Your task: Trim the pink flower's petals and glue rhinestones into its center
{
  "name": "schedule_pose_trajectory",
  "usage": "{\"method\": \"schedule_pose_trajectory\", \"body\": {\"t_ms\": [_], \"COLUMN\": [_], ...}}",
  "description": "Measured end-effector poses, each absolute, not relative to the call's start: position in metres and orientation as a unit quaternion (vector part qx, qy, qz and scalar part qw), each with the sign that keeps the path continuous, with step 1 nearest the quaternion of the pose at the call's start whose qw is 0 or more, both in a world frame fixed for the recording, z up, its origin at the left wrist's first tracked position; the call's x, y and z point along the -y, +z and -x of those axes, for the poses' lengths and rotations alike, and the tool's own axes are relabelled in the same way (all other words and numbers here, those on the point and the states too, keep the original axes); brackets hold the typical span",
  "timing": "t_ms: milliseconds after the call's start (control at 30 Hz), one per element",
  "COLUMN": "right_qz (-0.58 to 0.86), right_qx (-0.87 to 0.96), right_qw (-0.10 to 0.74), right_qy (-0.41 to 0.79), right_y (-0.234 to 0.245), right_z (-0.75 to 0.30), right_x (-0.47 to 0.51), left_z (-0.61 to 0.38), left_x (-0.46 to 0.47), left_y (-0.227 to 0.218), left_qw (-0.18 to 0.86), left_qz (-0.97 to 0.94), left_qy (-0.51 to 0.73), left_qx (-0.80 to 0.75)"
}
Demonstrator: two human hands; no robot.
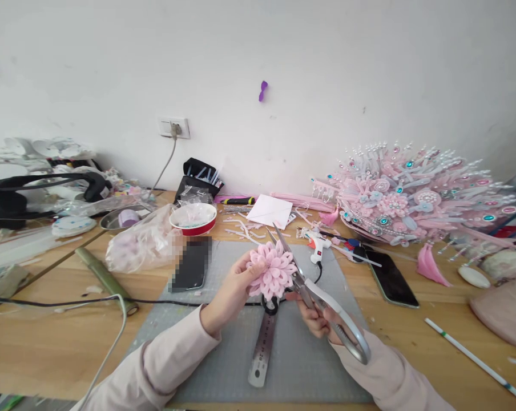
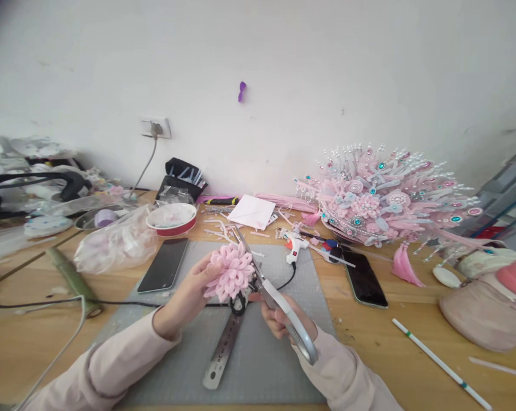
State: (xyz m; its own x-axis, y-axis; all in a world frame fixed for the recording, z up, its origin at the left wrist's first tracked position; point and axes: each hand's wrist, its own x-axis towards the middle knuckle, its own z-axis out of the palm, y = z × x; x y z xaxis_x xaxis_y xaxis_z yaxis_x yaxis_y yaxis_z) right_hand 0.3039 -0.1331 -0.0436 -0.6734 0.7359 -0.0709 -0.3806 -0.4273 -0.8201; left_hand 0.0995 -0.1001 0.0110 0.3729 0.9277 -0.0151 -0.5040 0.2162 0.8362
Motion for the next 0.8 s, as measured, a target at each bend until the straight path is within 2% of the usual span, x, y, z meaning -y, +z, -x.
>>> {"method": "schedule_pose_trajectory", "body": {"t_ms": [400, 800], "right_qz": [0.229, 0.291], "right_qx": [0.490, 0.473], "right_qw": [0.382, 0.400], "right_qy": [0.750, 0.729], "right_y": [-0.0434, -0.0395], "right_z": [-0.3001, -0.2957], "right_x": [0.1365, 0.1396], "left_z": [-0.1037, -0.1037], "left_x": [0.1040, 0.1029], "left_y": [0.0079, 0.0049], "left_qw": [0.744, 0.743], "left_qz": [-0.387, -0.384], "left_qy": [0.470, 0.473], "left_qx": [-0.275, -0.276]}}
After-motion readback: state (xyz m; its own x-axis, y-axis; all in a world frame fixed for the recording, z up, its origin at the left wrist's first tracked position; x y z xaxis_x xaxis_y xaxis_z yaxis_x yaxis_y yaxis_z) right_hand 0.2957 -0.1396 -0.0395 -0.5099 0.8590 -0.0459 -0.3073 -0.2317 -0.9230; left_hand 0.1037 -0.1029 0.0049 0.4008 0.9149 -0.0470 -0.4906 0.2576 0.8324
